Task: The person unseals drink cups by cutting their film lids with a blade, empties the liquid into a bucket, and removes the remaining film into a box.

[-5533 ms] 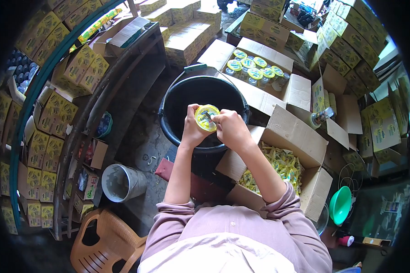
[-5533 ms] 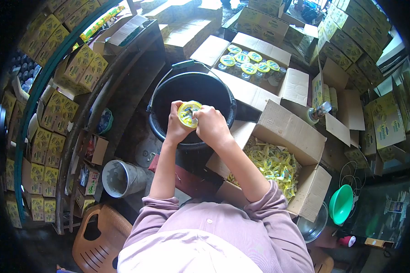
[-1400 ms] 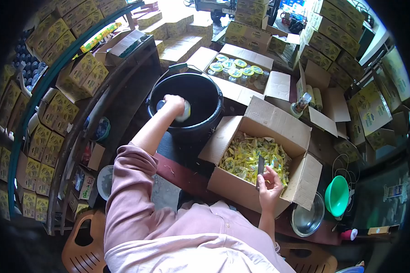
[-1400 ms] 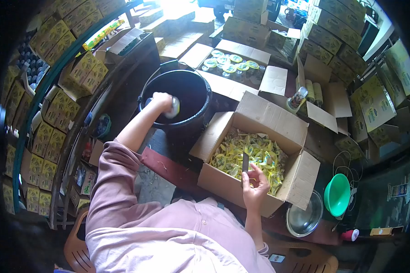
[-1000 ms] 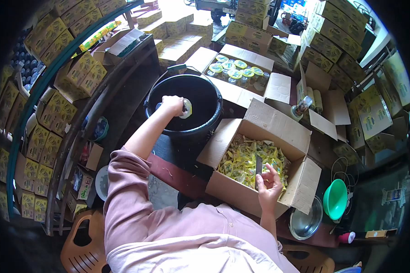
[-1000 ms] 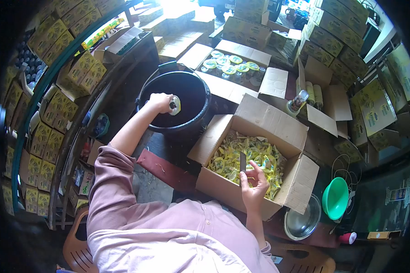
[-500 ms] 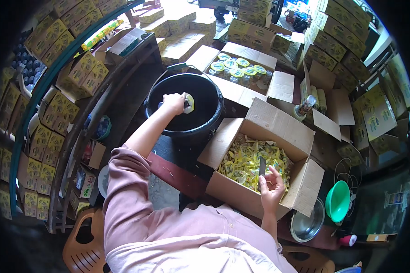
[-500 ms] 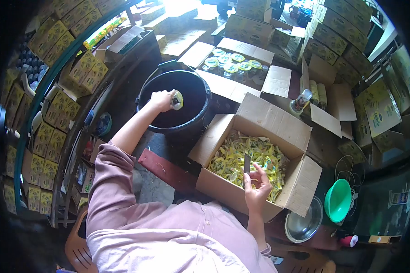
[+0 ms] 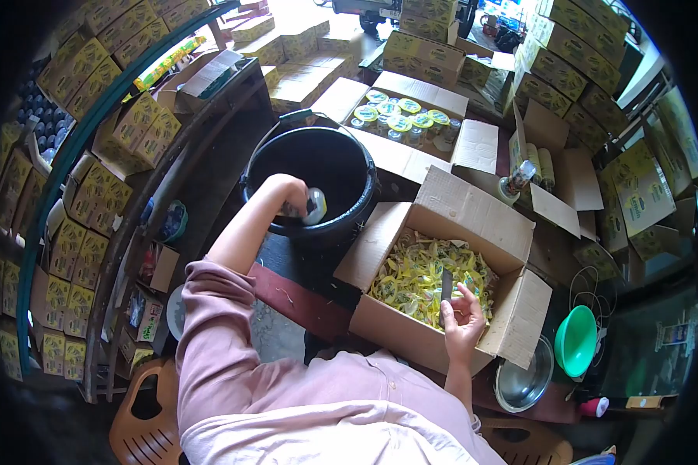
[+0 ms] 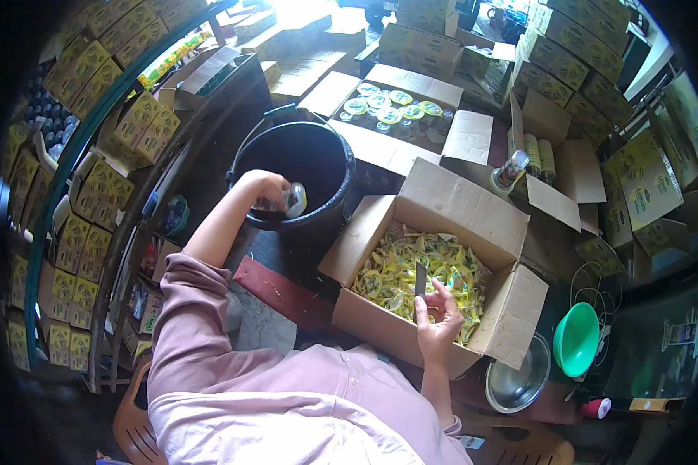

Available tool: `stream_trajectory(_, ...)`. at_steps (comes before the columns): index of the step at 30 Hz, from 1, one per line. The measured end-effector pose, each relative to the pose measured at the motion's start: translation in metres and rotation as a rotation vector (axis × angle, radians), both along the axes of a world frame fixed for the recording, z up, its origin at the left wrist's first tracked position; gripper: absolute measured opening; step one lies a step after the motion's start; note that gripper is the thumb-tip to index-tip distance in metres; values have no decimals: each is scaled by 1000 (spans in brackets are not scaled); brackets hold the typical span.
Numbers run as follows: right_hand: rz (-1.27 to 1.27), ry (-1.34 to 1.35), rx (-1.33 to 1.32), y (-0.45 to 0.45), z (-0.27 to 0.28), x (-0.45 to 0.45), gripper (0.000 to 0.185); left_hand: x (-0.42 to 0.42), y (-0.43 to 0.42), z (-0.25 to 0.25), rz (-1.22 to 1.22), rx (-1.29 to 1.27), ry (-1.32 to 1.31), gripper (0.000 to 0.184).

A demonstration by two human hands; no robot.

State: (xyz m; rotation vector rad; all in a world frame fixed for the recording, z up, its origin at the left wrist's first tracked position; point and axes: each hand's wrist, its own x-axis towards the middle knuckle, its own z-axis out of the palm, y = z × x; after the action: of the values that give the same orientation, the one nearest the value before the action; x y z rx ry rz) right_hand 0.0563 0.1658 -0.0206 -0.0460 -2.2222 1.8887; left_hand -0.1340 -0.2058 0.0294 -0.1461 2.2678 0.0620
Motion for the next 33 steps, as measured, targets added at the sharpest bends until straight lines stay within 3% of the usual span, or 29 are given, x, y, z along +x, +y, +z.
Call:
stream_trajectory(3,20,-56,-79,-1,4,0,39,5,-12,-6,-2,203,461,65)
stream_trajectory(6,26,-81,-71,-1,4,0,39,12,-5,-10,68,30,797,62)
stream_trajectory(9,47,-77,-73,-1,1,0,39,10,1,4,-100,-144,-68,57)
stream_trajectory(10,44,-78,-75,-2,2,1,39,12,2,-1,9,-111,-213,55)
stream_trajectory(14,30,-63,-70,-1,2,3,38,21,9,20,34,-48,330,54)
stream_trajectory(15,28,-57,-69,-1,1,4,38,14,1,-3,3,-60,547,56)
stream_trajectory(17,30,-64,-64,-1,3,5,38,15,6,-5,-68,-149,450,56)
stream_trajectory(18,31,-66,-62,-1,4,5,38,13,13,12,-208,-164,-65,54)
stream_trajectory(19,27,-64,-65,-2,4,5,38,12,14,5,-80,-198,-146,53)
stream_trajectory(22,25,-66,-76,-1,5,6,39,13,6,11,-39,-17,299,62)
stream_trajectory(25,19,-76,-127,-2,4,5,40,12,-6,-4,287,499,684,72)
stream_trajectory(26,9,-82,-157,-3,3,3,40,16,-6,-8,279,660,809,66)
stream_trajectory(30,13,-81,-331,0,-7,-1,40,36,12,-2,642,1273,735,56)
stream_trajectory(33,11,-82,-314,2,-11,-6,40,66,48,5,665,1545,767,51)
